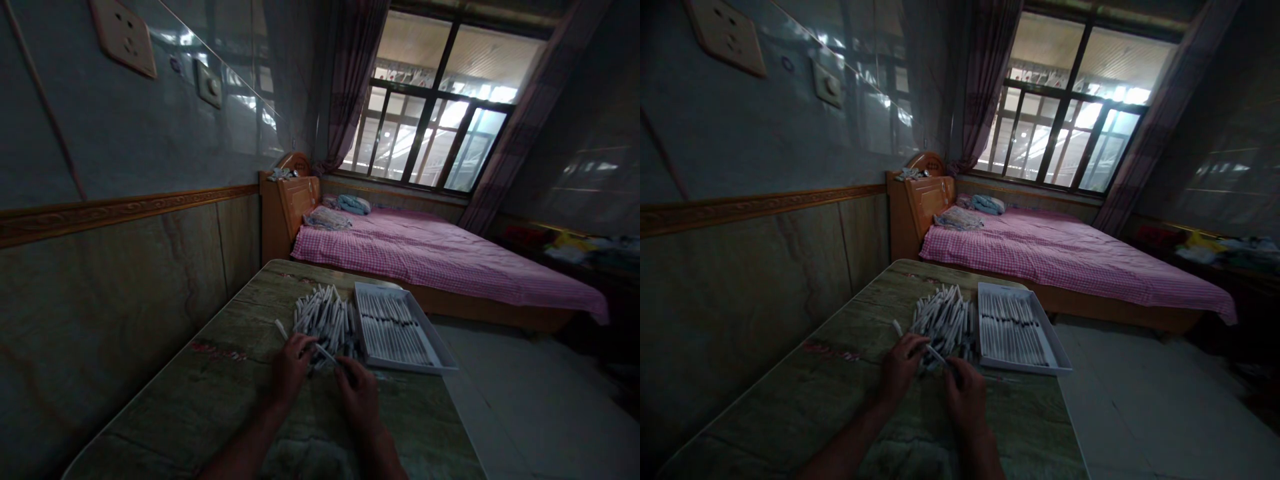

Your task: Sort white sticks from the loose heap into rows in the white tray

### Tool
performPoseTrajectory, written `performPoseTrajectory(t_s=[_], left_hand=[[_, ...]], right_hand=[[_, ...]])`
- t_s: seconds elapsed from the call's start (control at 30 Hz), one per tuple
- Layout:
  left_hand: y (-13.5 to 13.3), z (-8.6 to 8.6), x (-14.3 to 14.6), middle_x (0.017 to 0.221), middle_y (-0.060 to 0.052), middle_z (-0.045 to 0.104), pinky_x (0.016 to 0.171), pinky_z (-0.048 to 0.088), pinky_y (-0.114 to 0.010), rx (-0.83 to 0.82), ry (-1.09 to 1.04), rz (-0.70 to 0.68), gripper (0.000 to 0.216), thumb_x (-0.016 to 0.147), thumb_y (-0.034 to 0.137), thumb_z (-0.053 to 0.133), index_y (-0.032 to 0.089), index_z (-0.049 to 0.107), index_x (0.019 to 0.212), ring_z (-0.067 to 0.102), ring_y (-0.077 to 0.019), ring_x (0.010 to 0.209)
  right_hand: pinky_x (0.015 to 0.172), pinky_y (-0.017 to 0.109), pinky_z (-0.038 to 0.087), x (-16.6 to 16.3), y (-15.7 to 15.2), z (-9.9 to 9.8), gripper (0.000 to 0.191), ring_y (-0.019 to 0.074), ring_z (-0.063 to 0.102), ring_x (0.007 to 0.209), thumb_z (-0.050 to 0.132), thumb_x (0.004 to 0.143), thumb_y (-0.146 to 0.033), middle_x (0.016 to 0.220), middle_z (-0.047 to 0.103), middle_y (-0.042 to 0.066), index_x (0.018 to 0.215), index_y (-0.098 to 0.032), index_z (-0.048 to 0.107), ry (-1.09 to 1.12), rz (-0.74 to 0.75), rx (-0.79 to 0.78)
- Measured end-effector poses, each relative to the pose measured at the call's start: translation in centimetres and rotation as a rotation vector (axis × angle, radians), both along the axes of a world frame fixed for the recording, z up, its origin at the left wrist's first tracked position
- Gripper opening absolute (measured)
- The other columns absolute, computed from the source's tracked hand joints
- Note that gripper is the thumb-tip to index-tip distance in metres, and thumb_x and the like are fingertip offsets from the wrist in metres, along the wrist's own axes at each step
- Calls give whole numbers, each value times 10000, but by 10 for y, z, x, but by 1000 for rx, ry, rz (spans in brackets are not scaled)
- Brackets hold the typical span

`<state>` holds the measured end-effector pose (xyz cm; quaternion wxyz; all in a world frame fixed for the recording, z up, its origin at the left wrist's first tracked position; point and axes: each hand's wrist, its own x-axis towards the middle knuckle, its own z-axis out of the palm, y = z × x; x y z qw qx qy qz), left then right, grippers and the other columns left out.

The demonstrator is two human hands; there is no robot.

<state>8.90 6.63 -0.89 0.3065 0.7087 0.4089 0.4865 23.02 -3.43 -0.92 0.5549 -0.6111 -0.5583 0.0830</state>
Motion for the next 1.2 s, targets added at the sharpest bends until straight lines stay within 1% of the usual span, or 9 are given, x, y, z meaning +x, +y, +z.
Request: performPoseTrajectory(t_s=[0.2,0.47,0.67,0.77,0.87,0.97,1.03,1.13,1.2], left_hand=[[0,-2,-1,886,-27,695,791,521,-298,55,69,-37,254,773,125,577,247,755,908,682,-196,868],[0,1,-2,878,-40,692,775,525,-300,79,49,-42,223,782,170,587,254,762,892,678,-206,852],[-2,2,-5,848,-32,697,762,520,-288,85,45,-65,242,783,171,592,289,769,898,673,-207,835],[-2,3,-6,866,-40,701,777,511,-293,97,114,-96,295,786,126,550,277,764,922,670,-206,841],[-3,3,-4,915,-47,705,854,499,-327,90,130,-130,380,743,53,492,258,744,941,661,-216,919],[-7,3,2,970,-43,700,895,487,-341,36,37,-157,486,652,3,474,235,692,1019,646,-211,970],[-10,3,5,951,-33,688,816,504,-316,-41,-34,-167,537,619,9,481,219,644,1086,650,-192,878],[-12,4,8,914,-27,679,697,504,-283,-177,-169,-188,460,684,106,521,202,588,1128,638,-167,751],[-11,4,10,921,-42,691,700,503,-288,-241,-279,-191,358,761,222,523,198,575,1114,646,-173,772]], right_hand=[[696,248,530,1,0,-1,214,191,706,765,571,829,-287,842,754,54,915,-199,745,-8,9,-35],[667,254,536,1,-1,2,230,203,709,741,564,805,-291,838,760,66,883,-199,759,1,-46,-44],[690,261,532,2,-1,3,237,202,704,754,556,821,-296,838,759,60,901,-205,760,-44,-26,-68],[720,263,522,2,-2,3,234,203,704,794,556,816,-272,866,757,59,917,-210,758,-104,-14,-90],[721,272,518,2,-2,3,237,211,707,798,557,817,-272,867,756,61,926,-209,758,-123,-18,-112],[712,273,516,1,-2,2,236,213,708,796,552,822,-270,863,755,60,924,-212,757,-120,-19,-119],[706,272,517,0,-1,2,231,213,709,790,555,817,-265,859,756,59,917,-213,757,-110,-31,-123],[696,271,522,0,-1,2,230,213,710,777,558,821,-274,857,757,59,920,-213,758,-89,-47,-131],[692,271,525,1,0,1,237,211,709,772,554,834,-291,858,758,61,927,-213,758,-83,-47,-129]])
